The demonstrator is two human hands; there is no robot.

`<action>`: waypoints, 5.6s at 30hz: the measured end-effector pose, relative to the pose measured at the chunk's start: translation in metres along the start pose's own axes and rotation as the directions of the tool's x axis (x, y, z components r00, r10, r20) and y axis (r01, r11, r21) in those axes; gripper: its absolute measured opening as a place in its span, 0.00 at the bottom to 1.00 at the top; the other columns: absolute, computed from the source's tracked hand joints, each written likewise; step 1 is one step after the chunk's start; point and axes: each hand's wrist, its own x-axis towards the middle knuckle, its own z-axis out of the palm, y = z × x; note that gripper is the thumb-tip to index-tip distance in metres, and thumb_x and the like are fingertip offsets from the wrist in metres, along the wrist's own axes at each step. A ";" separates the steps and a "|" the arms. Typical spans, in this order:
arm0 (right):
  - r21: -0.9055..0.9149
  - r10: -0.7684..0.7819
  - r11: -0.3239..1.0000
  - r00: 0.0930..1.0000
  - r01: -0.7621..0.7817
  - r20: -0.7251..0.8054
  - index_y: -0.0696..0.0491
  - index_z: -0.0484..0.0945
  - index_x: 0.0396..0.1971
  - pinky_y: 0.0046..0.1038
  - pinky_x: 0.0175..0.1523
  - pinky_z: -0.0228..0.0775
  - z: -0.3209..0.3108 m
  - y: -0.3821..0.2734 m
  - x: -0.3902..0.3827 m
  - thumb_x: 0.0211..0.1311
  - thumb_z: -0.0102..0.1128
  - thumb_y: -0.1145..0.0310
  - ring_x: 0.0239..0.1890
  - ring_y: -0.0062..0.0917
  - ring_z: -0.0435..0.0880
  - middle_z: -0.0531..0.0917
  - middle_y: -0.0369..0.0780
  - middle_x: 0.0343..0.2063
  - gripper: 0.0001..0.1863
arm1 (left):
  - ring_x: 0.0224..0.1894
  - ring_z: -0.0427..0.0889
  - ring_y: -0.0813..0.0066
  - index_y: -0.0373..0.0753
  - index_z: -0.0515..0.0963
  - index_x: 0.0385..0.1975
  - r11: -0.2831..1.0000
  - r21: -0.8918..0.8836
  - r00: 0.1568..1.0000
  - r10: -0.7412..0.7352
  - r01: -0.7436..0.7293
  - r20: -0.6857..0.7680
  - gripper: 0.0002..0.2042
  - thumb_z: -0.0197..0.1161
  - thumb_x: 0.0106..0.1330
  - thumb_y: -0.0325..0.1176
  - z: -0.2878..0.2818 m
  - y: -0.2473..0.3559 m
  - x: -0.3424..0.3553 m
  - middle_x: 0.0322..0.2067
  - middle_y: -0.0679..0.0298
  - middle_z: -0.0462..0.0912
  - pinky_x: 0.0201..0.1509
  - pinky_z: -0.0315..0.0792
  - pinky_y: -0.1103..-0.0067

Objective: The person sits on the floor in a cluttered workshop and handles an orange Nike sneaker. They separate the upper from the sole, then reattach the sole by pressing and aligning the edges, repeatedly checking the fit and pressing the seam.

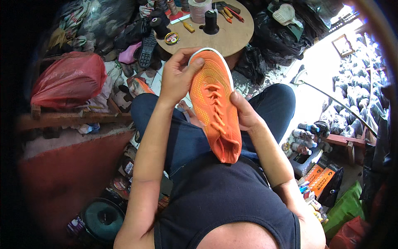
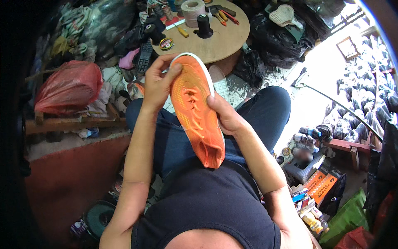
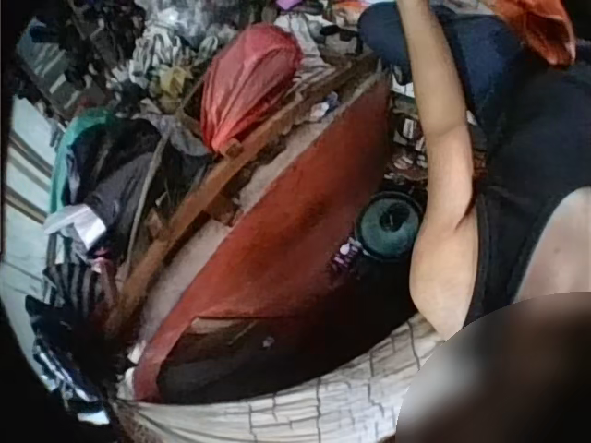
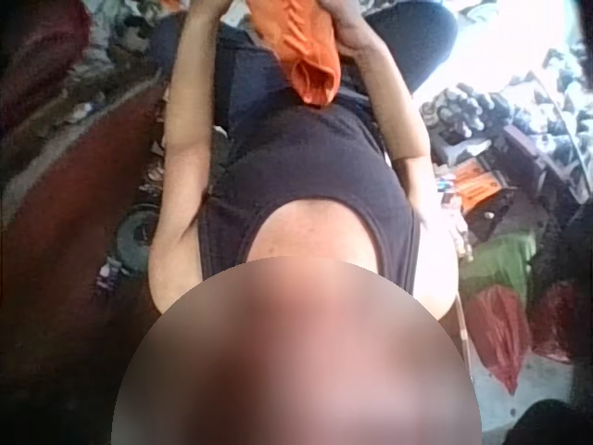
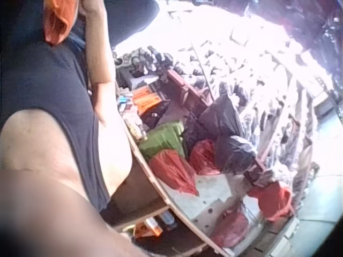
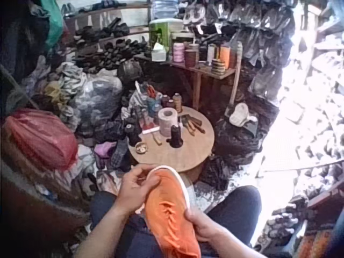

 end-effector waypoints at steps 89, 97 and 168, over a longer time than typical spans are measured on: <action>-0.428 -0.631 0.745 0.748 0.512 -0.205 0.54 0.46 0.82 0.41 0.80 0.54 0.072 -0.037 0.001 0.54 0.78 0.37 0.79 0.36 0.62 0.61 0.47 0.77 0.67 | 0.81 0.58 0.58 0.42 0.54 0.81 0.968 0.014 0.900 -0.240 0.252 0.365 0.46 0.72 0.70 0.52 0.049 -0.012 -0.065 0.79 0.53 0.59 0.86 0.50 0.62; -0.512 -0.602 0.392 0.634 0.764 0.485 0.62 0.71 0.68 0.50 0.74 0.65 0.099 -0.082 -0.009 0.47 0.83 0.39 0.69 0.49 0.76 0.76 0.58 0.65 0.56 | 0.80 0.62 0.51 0.36 0.67 0.70 -0.544 -0.816 0.925 0.175 -0.196 -0.339 0.56 0.90 0.39 0.53 0.195 0.065 -0.058 0.72 0.47 0.68 0.85 0.52 0.62; -0.205 0.041 0.978 0.997 -0.027 0.064 0.63 0.59 0.79 0.40 0.84 0.46 0.138 -0.091 -0.044 0.81 0.45 0.47 0.83 0.37 0.58 0.57 0.52 0.82 0.41 | 0.73 0.73 0.67 0.42 0.64 0.77 0.811 0.244 0.714 -0.584 0.532 0.387 0.26 0.57 0.83 0.37 0.016 0.083 -0.116 0.72 0.56 0.72 0.76 0.70 0.68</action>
